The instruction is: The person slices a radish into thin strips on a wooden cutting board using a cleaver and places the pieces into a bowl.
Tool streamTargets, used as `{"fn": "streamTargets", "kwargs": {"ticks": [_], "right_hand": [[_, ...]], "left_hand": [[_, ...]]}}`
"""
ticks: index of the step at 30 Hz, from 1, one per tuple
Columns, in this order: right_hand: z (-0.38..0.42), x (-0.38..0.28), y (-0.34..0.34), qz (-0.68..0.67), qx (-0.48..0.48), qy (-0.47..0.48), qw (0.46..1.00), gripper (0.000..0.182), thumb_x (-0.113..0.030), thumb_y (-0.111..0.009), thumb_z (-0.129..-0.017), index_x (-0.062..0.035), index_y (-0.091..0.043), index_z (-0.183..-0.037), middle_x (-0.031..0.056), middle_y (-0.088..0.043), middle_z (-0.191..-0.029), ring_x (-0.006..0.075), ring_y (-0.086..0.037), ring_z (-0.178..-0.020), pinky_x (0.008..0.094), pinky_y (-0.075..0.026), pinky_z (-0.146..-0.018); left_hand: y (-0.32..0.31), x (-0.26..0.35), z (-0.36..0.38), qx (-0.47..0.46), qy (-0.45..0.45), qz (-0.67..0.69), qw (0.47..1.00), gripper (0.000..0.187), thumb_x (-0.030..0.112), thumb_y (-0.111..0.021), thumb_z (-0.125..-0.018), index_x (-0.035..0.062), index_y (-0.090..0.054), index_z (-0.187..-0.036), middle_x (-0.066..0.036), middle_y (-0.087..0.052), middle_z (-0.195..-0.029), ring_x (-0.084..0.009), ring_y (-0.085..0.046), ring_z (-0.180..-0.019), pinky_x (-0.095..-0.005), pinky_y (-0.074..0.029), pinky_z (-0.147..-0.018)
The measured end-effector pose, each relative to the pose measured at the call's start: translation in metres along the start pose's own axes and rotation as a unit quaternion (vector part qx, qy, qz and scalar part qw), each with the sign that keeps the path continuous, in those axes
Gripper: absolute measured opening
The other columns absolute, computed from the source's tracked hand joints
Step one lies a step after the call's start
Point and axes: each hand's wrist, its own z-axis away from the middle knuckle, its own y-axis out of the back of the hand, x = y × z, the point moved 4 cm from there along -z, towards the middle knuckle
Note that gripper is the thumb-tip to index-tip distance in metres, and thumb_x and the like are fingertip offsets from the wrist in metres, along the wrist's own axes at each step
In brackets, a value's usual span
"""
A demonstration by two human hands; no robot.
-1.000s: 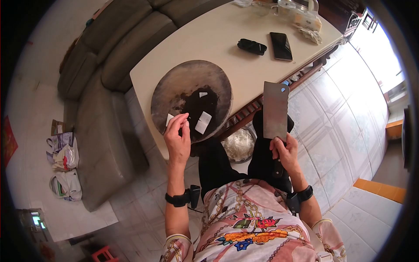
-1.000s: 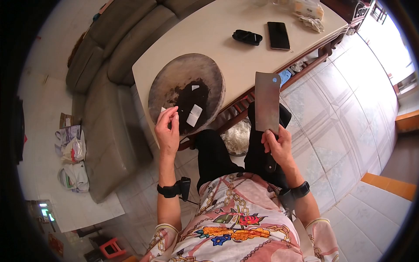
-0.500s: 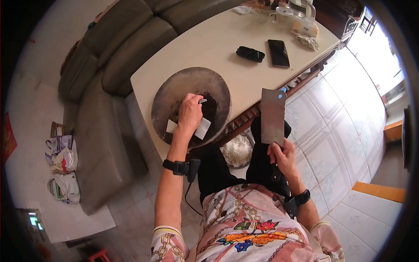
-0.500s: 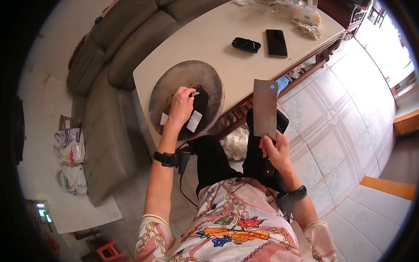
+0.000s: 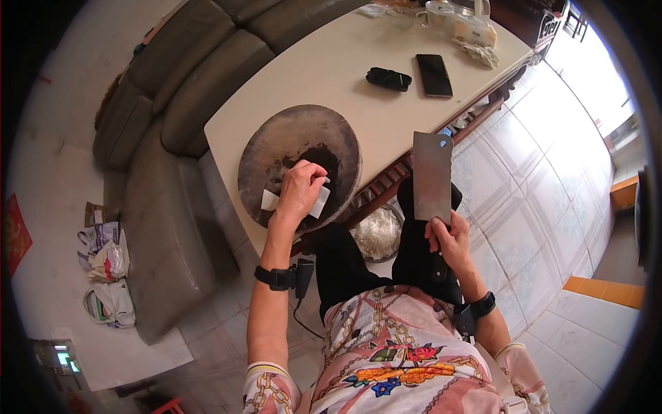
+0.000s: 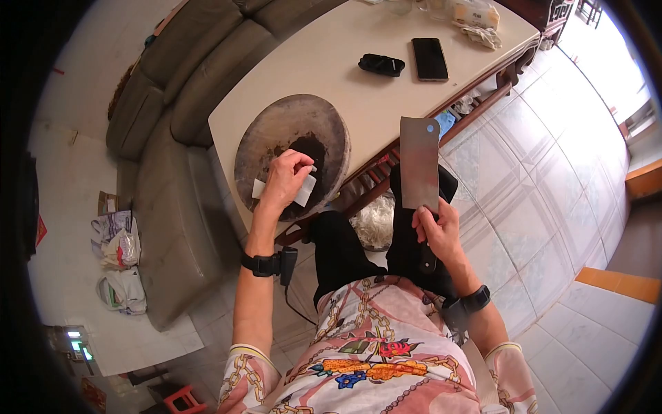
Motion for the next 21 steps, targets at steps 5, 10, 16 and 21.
{"fn": "streamTargets", "kwargs": {"ticks": [5,10,16,21], "right_hand": [[-0.001,0.001,-0.002,-0.001,0.004,0.003,1.0,0.016,-0.011,-0.05,-0.093,0.0008,-0.053,-0.082,0.0045,-0.059,-0.065,0.0073,-0.05,-0.043,0.022,-0.041,-0.04],[0.0,0.0,-0.002,-0.001,-0.004,-0.008,1.0,0.013,-0.009,-0.049,-0.094,0.0014,-0.053,-0.088,0.0037,-0.058,-0.067,0.0065,-0.05,-0.045,0.0213,-0.04,-0.042],[0.001,-0.001,-0.003,0.011,-0.011,-0.014,1.0,0.013,-0.011,-0.049,-0.095,-0.0003,-0.053,-0.089,0.0021,-0.057,-0.066,0.0058,-0.05,-0.046,0.0205,-0.04,-0.043],[0.001,-0.03,-0.012,0.122,-0.066,0.02,0.99,0.012,-0.01,-0.051,-0.092,0.0009,-0.052,-0.086,0.006,-0.054,-0.061,0.0128,-0.052,-0.047,0.0279,-0.039,-0.044]], "left_hand": [[0.0,0.005,0.005,-0.008,-0.009,-0.006,1.0,0.01,0.001,-0.064,-0.08,-0.0016,-0.067,-0.089,-0.011,-0.063,-0.086,-0.0201,-0.062,-0.072,-0.0302,-0.049,-0.065],[0.0,0.008,0.008,-0.003,-0.018,-0.012,1.0,0.009,0.002,-0.064,-0.08,-0.0014,-0.067,-0.088,-0.01,-0.063,-0.086,-0.0201,-0.062,-0.073,-0.0302,-0.048,-0.065],[0.0,0.011,0.018,0.019,-0.009,0.054,0.998,0.011,0.001,-0.063,-0.079,-0.0007,-0.066,-0.089,-0.015,-0.062,-0.09,-0.0307,-0.062,-0.079,-0.0365,-0.05,-0.072],[0.004,0.024,0.045,0.144,-0.124,-0.042,0.981,0.017,0.0,-0.065,-0.079,-0.001,-0.065,-0.097,-0.013,-0.064,-0.099,-0.0323,-0.06,-0.095,-0.0387,-0.05,-0.082]]}}
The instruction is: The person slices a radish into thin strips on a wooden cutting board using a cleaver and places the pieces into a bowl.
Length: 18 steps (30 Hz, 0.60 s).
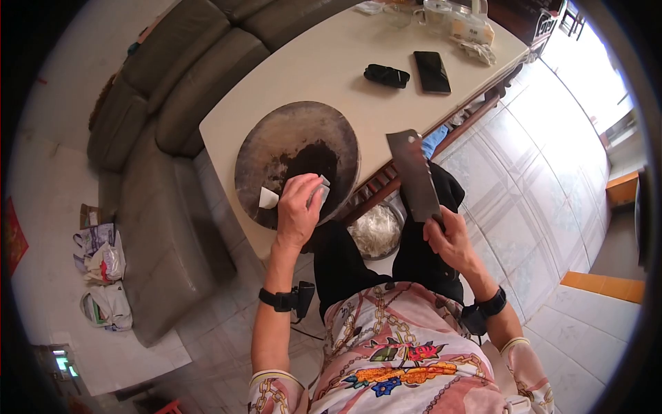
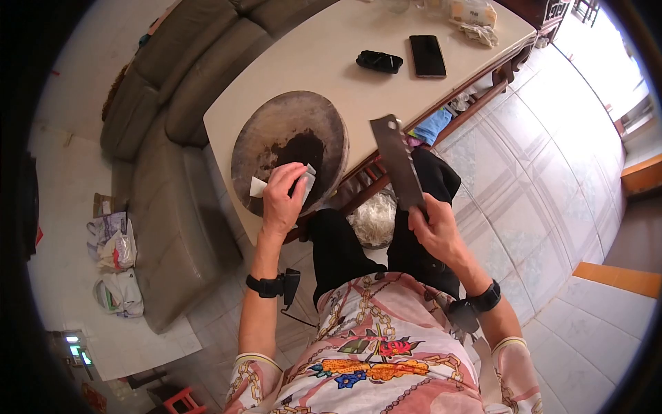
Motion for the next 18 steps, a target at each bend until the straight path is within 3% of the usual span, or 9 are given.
{"fn": "streamTargets", "kwargs": {"ticks": [1,2,4,5,6,8,15,17,18], "right_hand": [[-0.001,-0.012,-0.002,0.064,-0.024,0.03,0.997,0.011,-0.008,-0.052,-0.09,0.002,-0.051,-0.085,0.0103,-0.054,-0.059,0.0193,-0.053,-0.045,0.0327,-0.04,-0.044],[-0.004,-0.023,-0.006,0.065,-0.022,0.027,0.997,0.011,-0.008,-0.052,-0.09,0.002,-0.051,-0.085,0.0103,-0.054,-0.059,0.0193,-0.053,-0.045,0.0327,-0.04,-0.044],[-0.01,-0.062,-0.023,0.184,-0.032,0.127,0.974,0.009,-0.004,-0.052,-0.085,0.0043,-0.05,-0.084,0.0215,-0.053,-0.061,0.0366,-0.056,-0.053,0.0426,-0.042,-0.051],[-0.012,-0.076,-0.03,0.198,-0.067,0.084,0.974,0.009,-0.003,-0.053,-0.082,0.0055,-0.051,-0.085,0.0262,-0.052,-0.064,0.0449,-0.054,-0.061,0.0475,-0.044,-0.055],[-0.015,-0.079,-0.039,0.219,-0.064,0.13,0.965,0.011,-0.004,-0.055,-0.081,0.005,-0.05,-0.085,0.0229,-0.052,-0.059,0.043,-0.056,-0.06,0.0481,-0.044,-0.054],[-0.018,-0.076,-0.057,0.274,-0.072,0.168,0.944,0.025,-0.004,-0.054,-0.083,0.0079,-0.054,-0.106,0.0222,-0.054,-0.06,0.0417,-0.056,-0.06,0.0464,-0.045,-0.055],[-0.02,-0.073,-0.089,0.364,-0.153,0.157,0.905,0.025,-0.002,-0.056,-0.078,0.0076,-0.05,-0.1,0.0177,-0.052,-0.054,0.0391,-0.056,-0.055,0.0471,-0.043,-0.05],[-0.018,-0.078,-0.091,0.376,-0.145,0.178,0.898,0.017,-0.003,-0.057,-0.074,0.0064,-0.049,-0.086,0.0175,-0.053,-0.053,0.0372,-0.058,-0.051,0.0447,-0.044,-0.047],[-0.018,-0.079,-0.092,0.376,-0.144,0.174,0.899,0.017,-0.003,-0.057,-0.074,0.0064,-0.049,-0.086,0.0175,-0.053,-0.053,0.0372,-0.058,-0.051,0.0447,-0.044,-0.047]], "left_hand": [[-0.003,0.0,0.005,0.001,-0.024,-0.015,1.0,0.019,0.0,-0.066,-0.079,-0.0001,-0.066,-0.098,-0.012,-0.064,-0.1,-0.0312,-0.06,-0.097,-0.0396,-0.05,-0.083],[-0.006,-0.002,0.009,-0.001,-0.024,-0.012,1.0,0.019,0.0,-0.066,-0.079,-0.0001,-0.066,-0.098,-0.012,-0.064,-0.1,-0.0312,-0.06,-0.097,-0.0396,-0.05,-0.083],[-0.013,-0.005,0.015,0.007,-0.059,-0.022,0.998,0.018,0.0,-0.066,-0.08,0.0006,-0.066,-0.097,-0.011,-0.063,-0.099,-0.0305,-0.06,-0.096,-0.0393,-0.05,-0.082],[-0.015,-0.005,0.015,0.027,-0.068,-0.015,0.997,0.016,0.0,-0.065,-0.08,0.0009,-0.066,-0.096,-0.011,-0.063,-0.099,-0.0306,-0.061,-0.095,-0.0391,-0.05,-0.082],[-0.017,-0.006,0.015,0.025,-0.071,-0.012,0.997,0.016,0.0,-0.065,-0.08,0.0009,-0.066,-0.096,-0.011,-0.063,-0.099,-0.0306,-0.061,-0.095,-0.0391,-0.05,-0.082],[-0.017,-0.006,0.017,0.043,-0.074,0.0,0.996,0.016,0.0,-0.065,-0.08,-0.0001,-0.066,-0.096,-0.012,-0.062,-0.099,-0.0319,-0.06,-0.097,-0.0397,-0.05,-0.083],[-0.016,-0.003,0.019,0.012,-0.053,-0.023,0.998,0.02,-0.001,-0.063,-0.078,-0.002,-0.065,-0.098,-0.014,-0.061,-0.102,-0.0346,-0.057,-0.102,-0.042,-0.048,-0.089],[-0.017,-0.006,0.018,0.009,-0.043,-0.027,0.999,0.021,0.0,-0.063,-0.078,-0.0019,-0.065,-0.098,-0.015,-0.061,-0.103,-0.0351,-0.057,-0.102,-0.0421,-0.048,-0.089],[-0.017,-0.006,0.018,0.006,-0.043,-0.023,0.999,0.021,0.0,-0.063,-0.078,-0.0019,-0.065,-0.098,-0.015,-0.061,-0.103,-0.0351,-0.057,-0.102,-0.0421,-0.048,-0.089]]}}
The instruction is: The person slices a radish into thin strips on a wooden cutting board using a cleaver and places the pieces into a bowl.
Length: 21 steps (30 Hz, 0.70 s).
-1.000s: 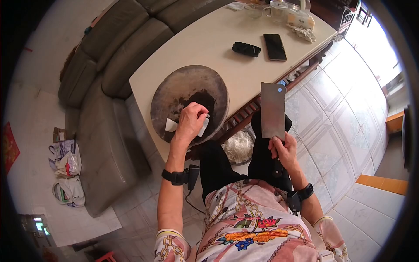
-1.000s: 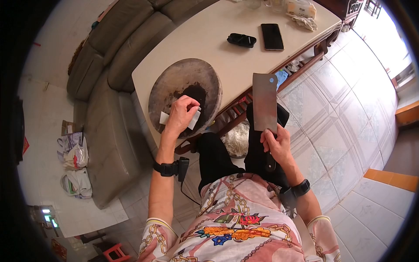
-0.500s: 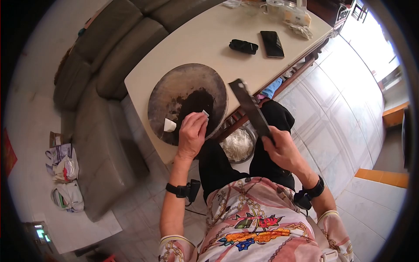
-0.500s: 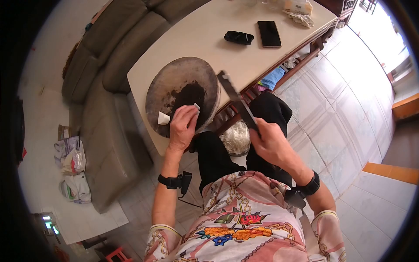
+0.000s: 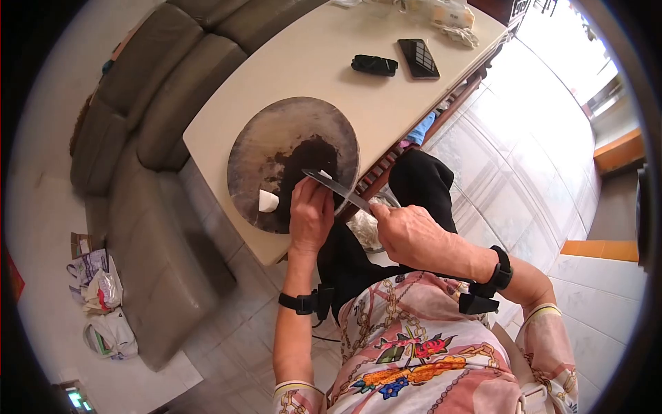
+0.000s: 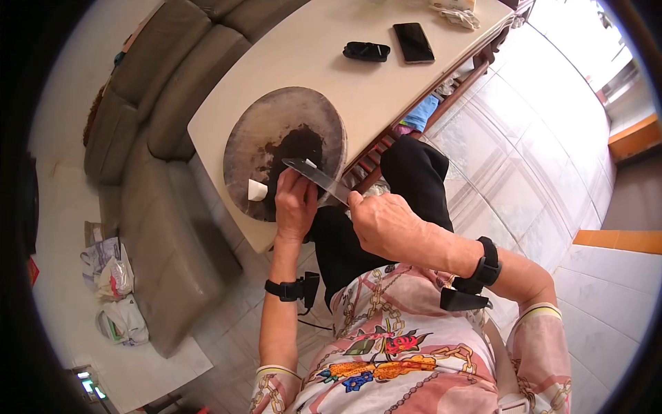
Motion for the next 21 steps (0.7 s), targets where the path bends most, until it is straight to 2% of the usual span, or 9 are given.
{"fn": "streamTargets", "kwargs": {"ticks": [5,9,15,18,21], "right_hand": [[-0.006,-0.009,0.001,0.071,-0.038,0.001,0.997,0.017,-0.001,-0.058,-0.069,0.0086,-0.049,-0.081,0.0181,-0.055,-0.053,0.0362,-0.062,-0.052,0.0427,-0.046,-0.045],[-0.026,-0.015,0.001,0.091,-0.071,0.01,0.993,0.022,0.0,-0.06,-0.067,0.0094,-0.048,-0.083,0.0178,-0.054,-0.053,0.0354,-0.06,-0.051,0.042,-0.045,-0.044],[-0.073,-0.01,-0.024,0.074,0.027,0.031,0.996,0.02,-0.003,-0.06,-0.068,0.0097,-0.05,-0.08,0.0207,-0.059,-0.06,0.0381,-0.063,-0.058,0.0435,-0.049,-0.05],[-0.074,-0.007,-0.021,0.039,0.055,0.034,0.997,0.019,-0.003,-0.06,-0.069,0.0085,-0.05,-0.081,0.0205,-0.059,-0.06,0.0383,-0.063,-0.058,0.0437,-0.049,-0.05],[-0.059,-0.002,-0.015,0.046,0.029,0.033,0.998,0.018,-0.002,-0.06,-0.069,0.0069,-0.05,-0.081,0.019,-0.055,-0.055,0.0375,-0.061,-0.054,0.0438,-0.047,-0.048]], "left_hand": [[-0.001,-0.001,0.001,0.002,0.003,-0.006,1.0,0.022,0.0,-0.063,-0.078,-0.0018,-0.065,-0.099,-0.016,-0.061,-0.103,-0.036,-0.056,-0.103,-0.0428,-0.047,-0.09],[-0.002,-0.001,0.001,-0.01,0.005,-0.011,1.0,0.023,0.001,-0.063,-0.078,-0.0017,-0.064,-0.1,-0.017,-0.061,-0.102,-0.0367,-0.056,-0.102,-0.0434,-0.047,-0.089],[0.002,0.005,0.0,0.003,-0.011,-0.008,1.0,0.022,0.002,-0.063,-0.078,-0.0012,-0.064,-0.1,-0.016,-0.061,-0.101,-0.0365,-0.056,-0.099,-0.0439,-0.046,-0.087],[0.003,0.003,-0.001,0.005,0.018,0.015,1.0,0.022,0.002,-0.063,-0.077,-0.0004,-0.065,-0.099,-0.015,-0.061,-0.1,-0.0359,-0.056,-0.099,-0.0435,-0.046,-0.086],[-0.001,0.0,0.0,0.004,0.012,0.0,1.0,0.02,0.002,-0.064,-0.077,-0.0005,-0.065,-0.097,-0.015,-0.06,-0.099,-0.0359,-0.056,-0.098,-0.0431,-0.047,-0.085]]}}
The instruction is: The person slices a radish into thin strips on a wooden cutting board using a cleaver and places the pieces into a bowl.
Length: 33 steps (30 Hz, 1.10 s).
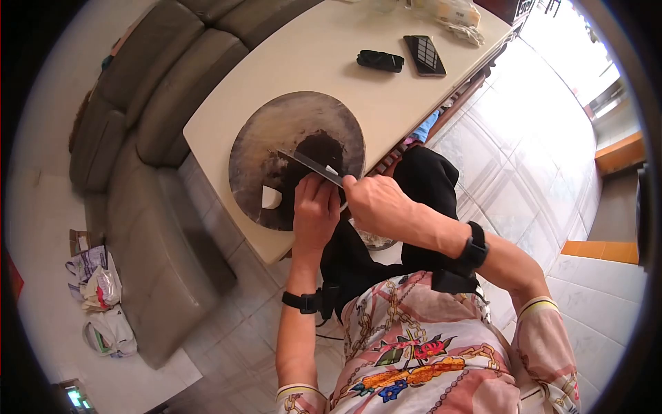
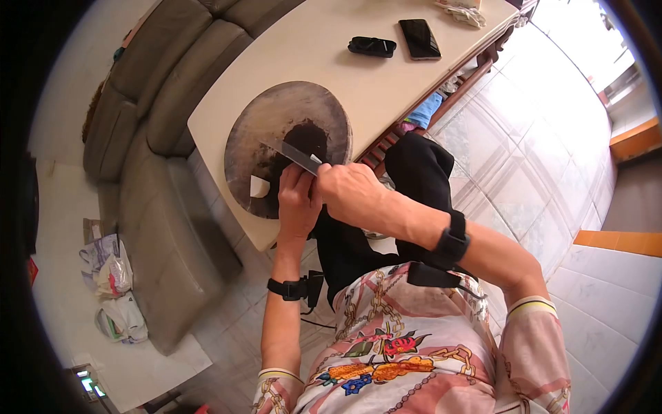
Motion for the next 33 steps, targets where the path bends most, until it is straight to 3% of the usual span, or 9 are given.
{"fn": "streamTargets", "kwargs": {"ticks": [5,7,10,14,21,23,33], "right_hand": [[0.014,-0.001,0.006,0.029,-0.029,-0.004,0.999,0.017,-0.001,-0.059,-0.069,0.0068,-0.049,-0.081,0.018,-0.052,-0.051,0.0368,-0.058,-0.049,0.0435,-0.045,-0.045],[0.012,-0.001,0.01,0.03,-0.066,-0.003,0.997,0.015,-0.001,-0.056,-0.068,0.0107,-0.053,-0.077,0.0227,-0.058,-0.059,0.0373,-0.063,-0.056,0.0419,-0.05,-0.05],[0.006,0.0,0.009,0.023,-0.045,0.024,0.998,0.015,0.0,-0.058,-0.068,0.0075,-0.05,-0.079,0.0193,-0.054,-0.054,0.0378,-0.061,-0.053,0.0439,-0.047,-0.048],[-0.008,0.001,0.004,0.006,-0.029,0.026,0.999,0.016,0.0,-0.058,-0.067,0.0079,-0.051,-0.079,0.0213,-0.057,-0.059,0.039,-0.063,-0.059,0.0453,-0.049,-0.052],[-0.006,0.021,0.002,-0.039,-0.02,-0.05,0.998,0.011,-0.002,-0.055,-0.078,0.0057,-0.053,-0.085,0.0235,-0.058,-0.062,0.0425,-0.061,-0.063,0.0497,-0.048,-0.057],[-0.001,0.023,0.006,-0.052,0.008,-0.017,0.998,0.012,-0.001,-0.055,-0.077,0.0063,-0.053,-0.087,0.0232,-0.055,-0.059,0.0431,-0.059,-0.061,0.0494,-0.047,-0.054],[0.01,0.022,0.014,-0.047,-0.024,0.019,0.998,0.012,0.001,-0.056,-0.074,0.0065,-0.053,-0.084,0.0214,-0.05,-0.053,0.041,-0.056,-0.054,0.0461,-0.043,-0.048]], "left_hand": [[0.0,0.001,0.0,0.009,-0.021,-0.015,1.0,0.015,0.001,-0.063,-0.077,-0.0017,-0.064,-0.091,-0.016,-0.06,-0.095,-0.0363,-0.057,-0.096,-0.043,-0.047,-0.085],[0.0,0.0,0.0,0.007,-0.019,-0.013,1.0,0.015,0.001,-0.063,-0.077,-0.0017,-0.064,-0.091,-0.016,-0.061,-0.094,-0.0359,-0.057,-0.096,-0.0428,-0.047,-0.085],[0.0,0.0,0.0,0.009,-0.015,-0.009,1.0,0.015,0.001,-0.063,-0.077,-0.0018,-0.064,-0.091,-0.016,-0.061,-0.094,-0.0352,-0.057,-0.096,-0.0426,-0.047,-0.085],[0.001,0.002,0.001,0.017,-0.017,-0.019,1.0,0.016,0.001,-0.063,-0.077,-0.0012,-0.064,-0.092,-0.015,-0.062,-0.095,-0.0338,-0.058,-0.095,-0.042,-0.048,-0.085],[0.0,0.001,0.0,0.028,-0.018,0.0,0.999,0.018,0.001,-0.064,-0.076,0.0,-0.065,-0.095,-0.012,-0.063,-0.097,-0.0318,-0.059,-0.095,-0.0407,-0.049,-0.085],[0.001,0.003,0.0,0.045,-0.002,0.002,0.999,0.018,0.001,-0.064,-0.076,-0.0004,-0.065,-0.094,-0.012,-0.063,-0.098,-0.0308,-0.059,-0.096,-0.0398,-0.049,-0.085],[0.003,0.004,-0.001,0.049,-0.02,-0.004,0.999,0.017,-0.002,-0.064,-0.075,-0.0025,-0.065,-0.092,-0.014,-0.062,-0.094,-0.0328,-0.059,-0.09,-0.0404,-0.05,-0.079]]}}
